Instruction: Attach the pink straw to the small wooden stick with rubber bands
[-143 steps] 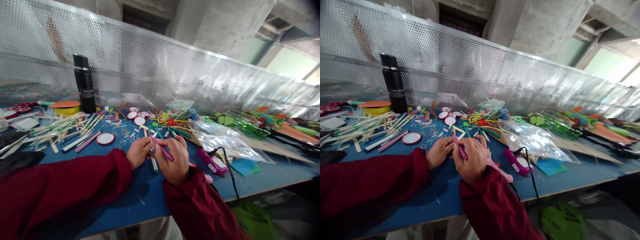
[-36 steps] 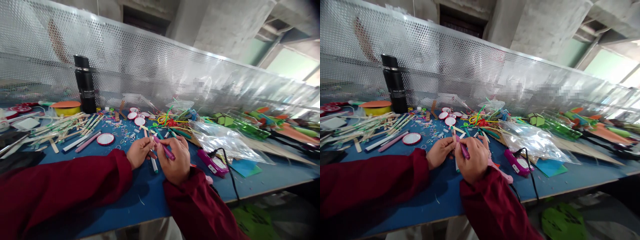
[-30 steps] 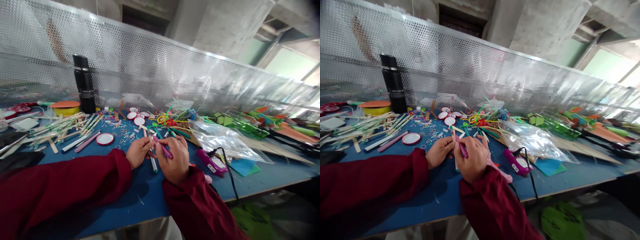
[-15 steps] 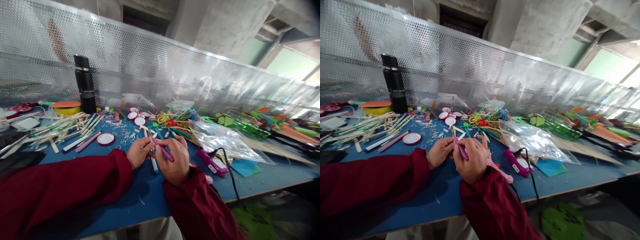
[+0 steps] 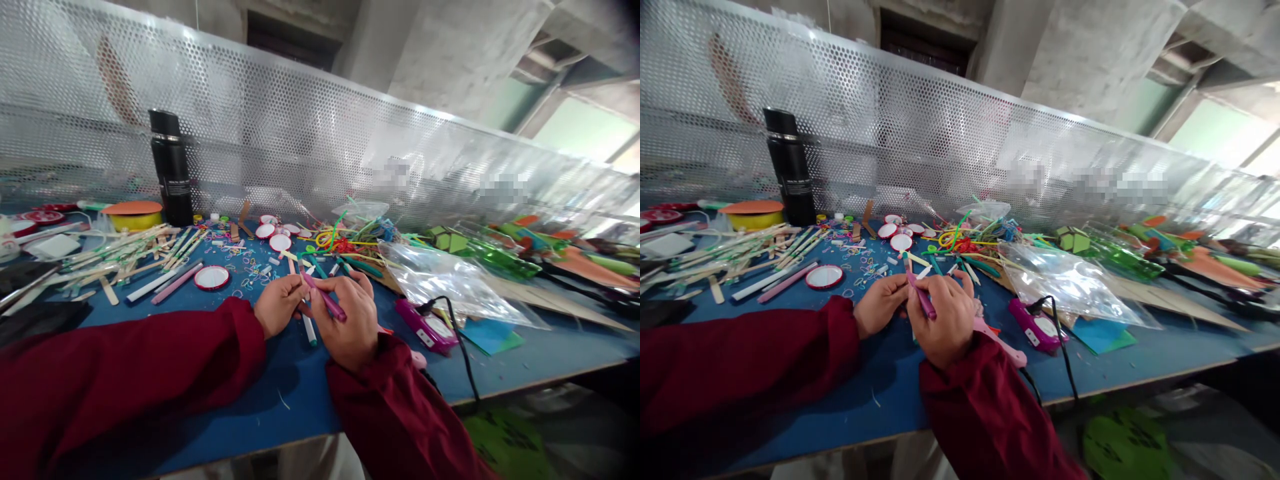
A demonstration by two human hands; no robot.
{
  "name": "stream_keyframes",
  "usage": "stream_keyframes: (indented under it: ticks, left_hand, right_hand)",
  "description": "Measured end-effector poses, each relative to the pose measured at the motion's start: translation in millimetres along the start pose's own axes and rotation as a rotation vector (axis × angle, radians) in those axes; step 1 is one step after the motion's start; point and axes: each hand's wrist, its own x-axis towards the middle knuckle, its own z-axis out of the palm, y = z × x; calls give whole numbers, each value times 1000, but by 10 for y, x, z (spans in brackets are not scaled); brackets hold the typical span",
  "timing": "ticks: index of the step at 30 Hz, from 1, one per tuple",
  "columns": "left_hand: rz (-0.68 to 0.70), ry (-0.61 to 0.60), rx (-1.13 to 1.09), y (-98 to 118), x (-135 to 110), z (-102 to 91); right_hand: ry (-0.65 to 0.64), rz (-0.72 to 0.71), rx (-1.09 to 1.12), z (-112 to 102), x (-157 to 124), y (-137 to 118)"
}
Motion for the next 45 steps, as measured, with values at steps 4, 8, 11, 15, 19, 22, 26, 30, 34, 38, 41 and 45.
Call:
stream_keyframes:
  ticks: [4,8,11,15,19,22,26,30,34,38,41,45]
  left_hand:
    - [2,-10,11,13,-2,0]
    - [-2,-10,25,5,3,-1]
    - [10,-12,29,-12,10,-5]
    - [16,-20,27,-29,16,-10]
    - [20,-21,38,-25,5,-13]
    - [8,-19,48,-16,-1,-11]
    - [-2,-24,46,-21,8,-9]
    - [12,-29,43,-38,17,-9]
    - [9,-28,58,-34,13,-6]
    - [0,-35,52,-19,6,-5]
    - [-4,-34,42,-12,1,-5]
    - [-3,-24,37,-12,0,-5]
  right_hand:
    - [8,5,3,3,-2,7]
    - [3,0,0,6,-5,12]
    - [-5,-4,0,2,-5,7]
    - [-3,-7,9,-4,-3,-5]
    - [-6,-5,5,4,-4,0]
    - [-3,-1,-1,9,-6,9]
    - [-6,-4,-1,0,-4,3]
    - [-1,-13,13,-12,6,-9]
    - [0,-2,9,-5,8,-1]
    - [-2,1,6,8,2,6]
    - [-2,0,8,4,4,1]
    - [-1,-8,21,-15,13,-9]
